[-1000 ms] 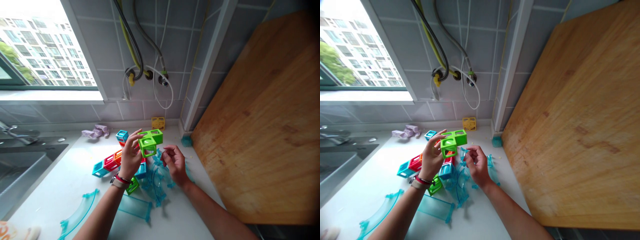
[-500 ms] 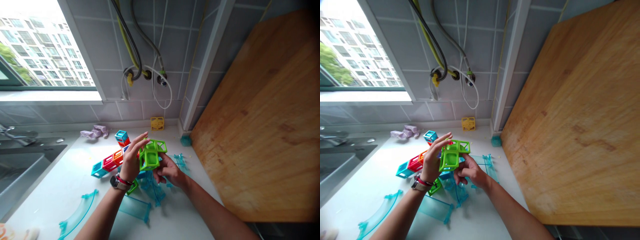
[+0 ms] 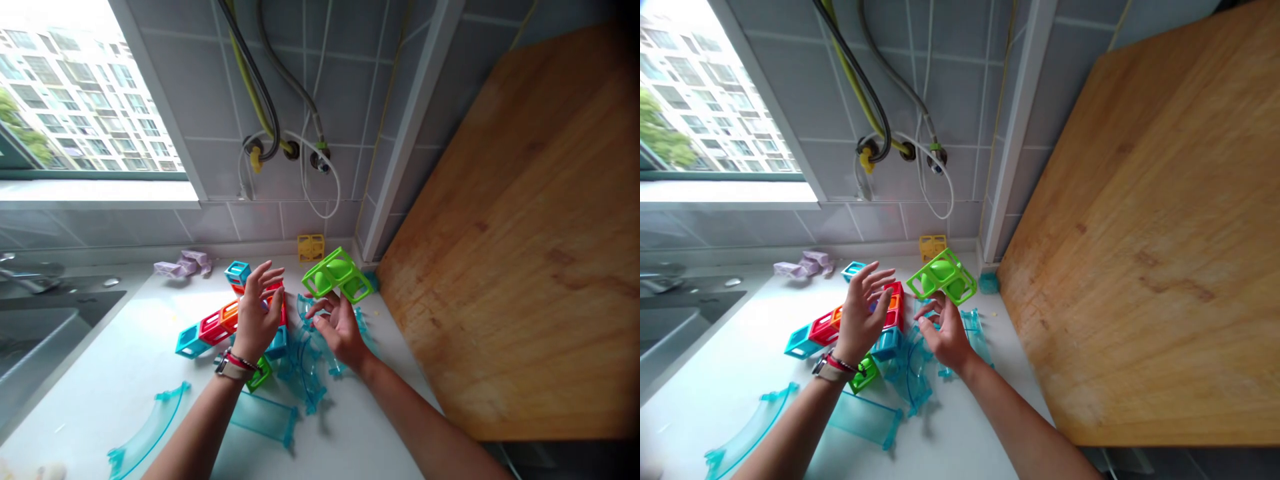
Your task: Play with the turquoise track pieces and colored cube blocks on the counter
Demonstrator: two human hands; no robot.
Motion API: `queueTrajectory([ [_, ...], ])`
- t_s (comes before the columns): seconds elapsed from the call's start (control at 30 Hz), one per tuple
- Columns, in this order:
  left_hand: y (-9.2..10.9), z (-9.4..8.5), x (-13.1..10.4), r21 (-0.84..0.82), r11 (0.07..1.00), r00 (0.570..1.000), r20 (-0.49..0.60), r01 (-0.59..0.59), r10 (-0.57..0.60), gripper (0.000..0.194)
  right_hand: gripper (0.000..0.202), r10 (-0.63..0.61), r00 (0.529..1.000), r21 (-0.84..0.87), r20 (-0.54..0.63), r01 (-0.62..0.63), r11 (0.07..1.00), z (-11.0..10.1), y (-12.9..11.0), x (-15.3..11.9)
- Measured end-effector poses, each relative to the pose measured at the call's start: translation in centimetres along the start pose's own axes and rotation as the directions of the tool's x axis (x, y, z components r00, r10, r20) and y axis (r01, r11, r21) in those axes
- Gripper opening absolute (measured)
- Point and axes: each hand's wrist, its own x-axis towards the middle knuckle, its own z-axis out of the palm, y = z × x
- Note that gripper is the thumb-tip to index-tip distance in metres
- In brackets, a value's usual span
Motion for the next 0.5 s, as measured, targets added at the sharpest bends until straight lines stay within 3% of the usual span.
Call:
queueTrajectory([
  [0.07,0.3,0.0,0.0,-0.056,0.997,0.998,0.035,0.046,-0.044,0.047,0.042,-0.013,1.0,-0.052,0.007,0.013,0.999,0.2,0.3,-0.1],
  [0.17,0.6,-0.2,0.1,-0.238,0.959,0.978,0.179,0.152,-0.111,0.039,0.035,0.021,1.0,-0.163,0.022,-0.018,0.986,0.2,0.6,-0.2],
  [0.27,0.9,-0.6,0.3,-0.365,0.912,0.956,0.283,0.186,-0.081,0.053,0.032,0.059,0.997,-0.3,0.045,-0.043,0.953,0.0,0.7,-0.4],
  [0.37,1.2,-1.0,0.3,-0.341,0.929,0.955,0.292,0.147,-0.044,0.07,0.041,0.02,0.993,-0.429,0.12,0.034,0.903,-0.4,0.4,-0.4],
  [0.43,1.2,-1.1,0.2,-0.321,0.937,0.953,0.299,0.141,-0.041,0.069,0.047,0.013,0.986,-0.421,0.167,0.059,0.905,-0.5,-0.1,-0.2],
  [0.5,0.9,-1.1,0.2,-0.346,0.927,0.953,0.302,0.144,-0.036,0.063,0.05,0.045,0.983,-0.305,0.176,0.011,0.952,-0.7,-0.7,0.2],
])
